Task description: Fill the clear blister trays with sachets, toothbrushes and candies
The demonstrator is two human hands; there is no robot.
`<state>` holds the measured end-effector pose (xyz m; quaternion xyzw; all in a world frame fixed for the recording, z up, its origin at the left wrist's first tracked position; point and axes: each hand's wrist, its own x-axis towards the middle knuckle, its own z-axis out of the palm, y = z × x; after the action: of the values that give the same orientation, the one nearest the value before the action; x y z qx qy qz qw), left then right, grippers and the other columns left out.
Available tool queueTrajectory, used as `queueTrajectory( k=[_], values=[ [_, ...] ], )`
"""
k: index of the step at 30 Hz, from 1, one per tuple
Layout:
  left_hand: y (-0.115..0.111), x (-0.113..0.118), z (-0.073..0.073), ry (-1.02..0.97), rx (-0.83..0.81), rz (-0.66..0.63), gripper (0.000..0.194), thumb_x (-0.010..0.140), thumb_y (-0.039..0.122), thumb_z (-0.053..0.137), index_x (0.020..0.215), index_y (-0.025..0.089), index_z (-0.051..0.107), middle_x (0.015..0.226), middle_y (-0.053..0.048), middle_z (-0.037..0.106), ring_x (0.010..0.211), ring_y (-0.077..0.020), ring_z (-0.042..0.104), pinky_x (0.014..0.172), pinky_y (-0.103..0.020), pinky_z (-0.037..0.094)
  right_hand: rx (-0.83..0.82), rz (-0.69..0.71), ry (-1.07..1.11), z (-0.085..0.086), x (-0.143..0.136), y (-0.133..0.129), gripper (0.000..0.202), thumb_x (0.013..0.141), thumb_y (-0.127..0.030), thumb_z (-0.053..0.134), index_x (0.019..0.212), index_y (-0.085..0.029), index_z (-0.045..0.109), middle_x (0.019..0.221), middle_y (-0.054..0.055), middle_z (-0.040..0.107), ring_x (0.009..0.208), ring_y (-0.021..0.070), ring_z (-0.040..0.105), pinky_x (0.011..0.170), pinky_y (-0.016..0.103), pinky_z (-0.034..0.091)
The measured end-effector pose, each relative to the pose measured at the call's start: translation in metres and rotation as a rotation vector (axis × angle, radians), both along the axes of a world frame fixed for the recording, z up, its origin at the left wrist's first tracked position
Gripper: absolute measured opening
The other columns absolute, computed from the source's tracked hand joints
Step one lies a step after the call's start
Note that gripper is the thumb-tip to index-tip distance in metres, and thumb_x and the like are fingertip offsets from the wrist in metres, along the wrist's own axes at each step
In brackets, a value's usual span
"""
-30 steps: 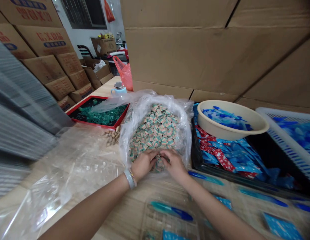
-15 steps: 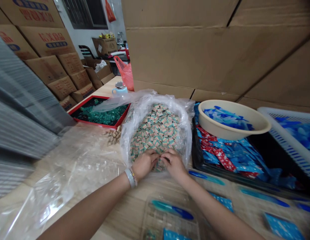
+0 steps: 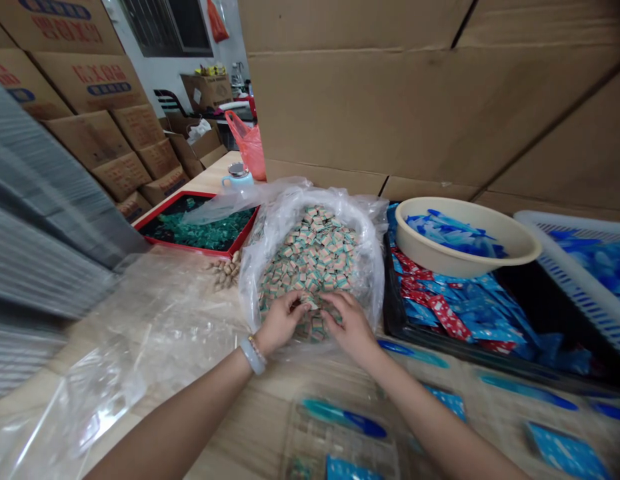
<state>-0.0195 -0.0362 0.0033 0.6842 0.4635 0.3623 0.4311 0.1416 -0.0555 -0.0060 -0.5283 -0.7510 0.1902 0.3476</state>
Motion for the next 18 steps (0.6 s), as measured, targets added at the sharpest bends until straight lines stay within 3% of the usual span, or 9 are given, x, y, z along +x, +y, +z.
queueTrajectory(
  k=[4, 8, 12, 18],
  values=[
    [-0.003, 0.007, 0.003, -0.161, -0.102, 0.008, 0.017, 0.073, 0.023, 0.052, 0.086, 0.013, 0.058, 0.079, -0.003, 0.061, 0.072, -0.0130, 0.055, 0.068, -0.024, 0.044, -0.068, -0.008, 0.173, 0.000, -0.005, -0.002, 0.018, 0.076, -0.023, 0.046, 0.091, -0.018, 0.055, 0.084, 0.005, 0.060, 0.077, 0.0158, 0.055, 0.070, 0.030, 0.044],
    [-0.007, 0.007, 0.006, -0.185, -0.158, 0.006, 0.021, 0.075, 0.025, 0.050, 0.089, 0.014, 0.062, 0.086, -0.004, 0.065, 0.077, -0.0144, 0.058, 0.071, -0.025, 0.046, -0.083, -0.026, 0.233, -0.004, -0.003, -0.003, 0.021, 0.076, -0.020, 0.045, 0.094, -0.018, 0.055, 0.084, 0.005, 0.063, 0.075, 0.0148, 0.057, 0.068, 0.028, 0.046],
    [-0.008, 0.006, 0.006, -0.094, -0.058, 0.021, 0.022, 0.076, 0.024, 0.049, 0.088, 0.015, 0.065, 0.089, -0.005, 0.065, 0.086, -0.0160, 0.057, 0.080, -0.028, 0.045, -0.032, 0.028, 0.161, -0.005, 0.000, -0.005, 0.027, 0.077, -0.017, 0.042, 0.100, -0.019, 0.056, 0.096, 0.006, 0.062, 0.089, 0.0162, 0.057, 0.079, 0.031, 0.045],
    [-0.011, 0.011, 0.011, 0.030, 0.025, 0.055, 0.021, 0.076, 0.017, 0.047, 0.086, 0.015, 0.065, 0.087, -0.005, 0.065, 0.083, -0.0150, 0.057, 0.079, -0.028, 0.044, -0.018, -0.019, 0.010, -0.006, -0.003, -0.010, 0.033, 0.079, -0.016, 0.038, 0.108, -0.016, 0.054, 0.102, 0.010, 0.060, 0.094, 0.0183, 0.054, 0.083, 0.034, 0.044]
  ],
)
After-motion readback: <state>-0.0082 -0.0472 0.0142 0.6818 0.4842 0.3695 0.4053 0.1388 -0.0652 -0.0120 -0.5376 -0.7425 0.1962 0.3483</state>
